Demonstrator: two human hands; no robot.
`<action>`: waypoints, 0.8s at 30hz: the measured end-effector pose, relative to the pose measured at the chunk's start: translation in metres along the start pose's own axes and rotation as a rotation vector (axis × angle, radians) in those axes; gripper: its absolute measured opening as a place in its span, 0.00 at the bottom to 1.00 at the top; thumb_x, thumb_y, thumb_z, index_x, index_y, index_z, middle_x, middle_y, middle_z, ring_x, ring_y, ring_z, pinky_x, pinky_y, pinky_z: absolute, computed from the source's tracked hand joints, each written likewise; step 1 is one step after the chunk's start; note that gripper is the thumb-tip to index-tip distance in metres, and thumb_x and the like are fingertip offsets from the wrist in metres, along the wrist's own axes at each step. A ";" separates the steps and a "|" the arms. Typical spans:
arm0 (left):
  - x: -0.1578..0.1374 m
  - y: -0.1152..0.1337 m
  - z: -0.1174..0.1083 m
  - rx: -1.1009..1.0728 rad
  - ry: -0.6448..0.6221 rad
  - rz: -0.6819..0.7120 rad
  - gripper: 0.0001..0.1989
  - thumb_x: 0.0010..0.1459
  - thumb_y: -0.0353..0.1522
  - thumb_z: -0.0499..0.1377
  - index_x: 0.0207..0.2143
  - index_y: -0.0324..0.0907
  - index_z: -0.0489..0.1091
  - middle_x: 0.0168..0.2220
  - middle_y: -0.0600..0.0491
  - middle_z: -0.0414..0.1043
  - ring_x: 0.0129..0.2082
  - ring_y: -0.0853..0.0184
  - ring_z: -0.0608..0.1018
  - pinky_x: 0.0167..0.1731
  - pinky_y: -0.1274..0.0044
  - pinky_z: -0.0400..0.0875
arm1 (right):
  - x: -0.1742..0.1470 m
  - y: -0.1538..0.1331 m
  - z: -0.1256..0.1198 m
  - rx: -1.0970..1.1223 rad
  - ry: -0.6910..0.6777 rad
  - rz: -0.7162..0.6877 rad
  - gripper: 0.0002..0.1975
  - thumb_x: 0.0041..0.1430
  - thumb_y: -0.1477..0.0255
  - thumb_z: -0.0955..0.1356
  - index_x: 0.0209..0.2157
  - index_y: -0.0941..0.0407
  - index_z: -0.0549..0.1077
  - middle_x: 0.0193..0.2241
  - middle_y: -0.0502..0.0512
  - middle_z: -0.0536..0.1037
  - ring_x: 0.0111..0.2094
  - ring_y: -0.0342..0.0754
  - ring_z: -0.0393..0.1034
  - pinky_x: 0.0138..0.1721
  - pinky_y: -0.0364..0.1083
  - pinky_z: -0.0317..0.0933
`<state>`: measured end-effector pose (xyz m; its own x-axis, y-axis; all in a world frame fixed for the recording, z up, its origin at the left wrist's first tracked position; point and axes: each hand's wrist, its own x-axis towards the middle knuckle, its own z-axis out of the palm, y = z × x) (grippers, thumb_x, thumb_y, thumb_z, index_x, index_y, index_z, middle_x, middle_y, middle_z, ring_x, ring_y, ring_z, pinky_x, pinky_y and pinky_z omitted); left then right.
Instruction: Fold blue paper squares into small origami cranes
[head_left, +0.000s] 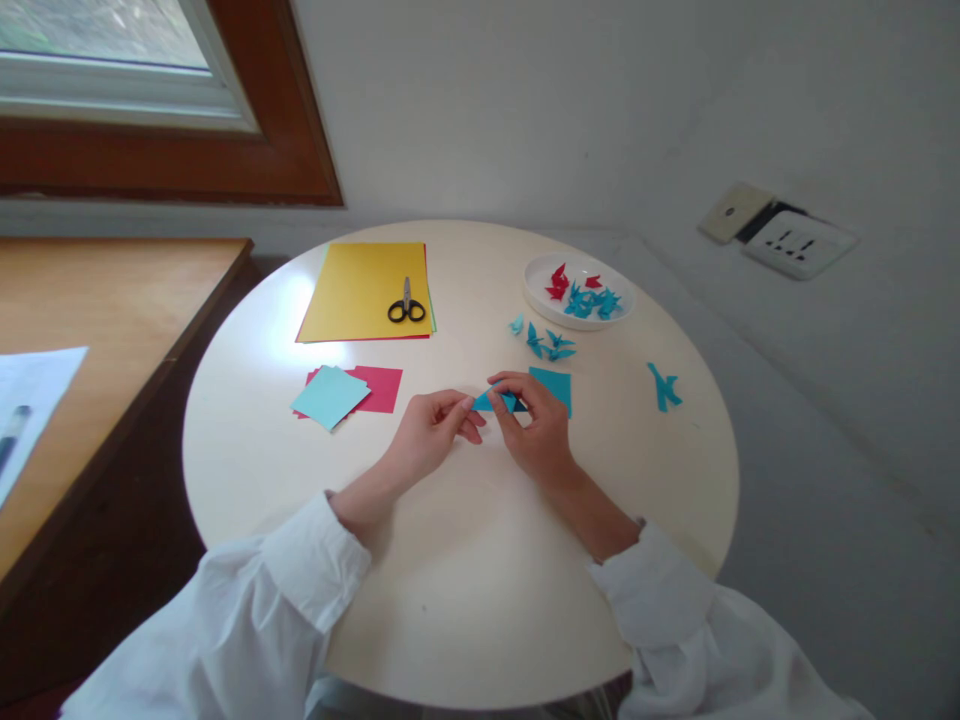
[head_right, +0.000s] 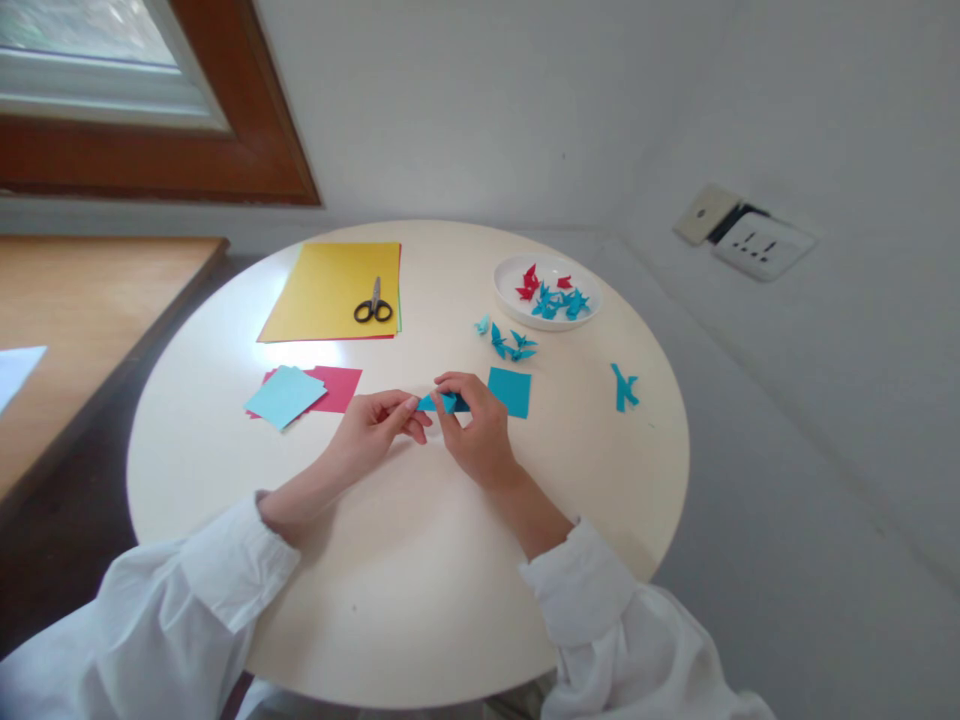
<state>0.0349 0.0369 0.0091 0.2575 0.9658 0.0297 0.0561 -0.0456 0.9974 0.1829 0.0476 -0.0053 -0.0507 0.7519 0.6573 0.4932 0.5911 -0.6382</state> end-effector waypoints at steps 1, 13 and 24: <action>0.000 -0.001 0.000 0.018 0.001 0.009 0.18 0.56 0.44 0.53 0.26 0.38 0.69 0.23 0.50 0.74 0.24 0.68 0.76 0.27 0.77 0.72 | 0.000 0.000 0.000 -0.006 0.006 -0.006 0.02 0.56 0.71 0.65 0.30 0.53 0.68 0.34 0.54 0.77 0.36 0.47 0.72 0.35 0.46 0.67; -0.002 -0.001 0.001 0.160 0.023 0.023 0.17 0.59 0.40 0.49 0.25 0.39 0.68 0.22 0.51 0.73 0.24 0.68 0.76 0.26 0.78 0.69 | 0.000 -0.002 0.001 -0.058 0.010 -0.019 0.02 0.56 0.72 0.64 0.30 0.53 0.68 0.33 0.55 0.77 0.36 0.47 0.72 0.37 0.47 0.68; -0.002 -0.004 0.001 0.199 0.053 0.024 0.12 0.58 0.36 0.52 0.27 0.39 0.70 0.19 0.54 0.71 0.20 0.70 0.74 0.22 0.80 0.65 | 0.000 -0.002 0.002 -0.069 -0.018 -0.049 0.02 0.56 0.73 0.64 0.30 0.53 0.69 0.33 0.54 0.77 0.36 0.47 0.72 0.37 0.48 0.68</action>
<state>0.0355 0.0353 0.0051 0.2105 0.9756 0.0621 0.2411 -0.1133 0.9638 0.1805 0.0473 -0.0047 -0.0916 0.7278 0.6796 0.5484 0.6065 -0.5757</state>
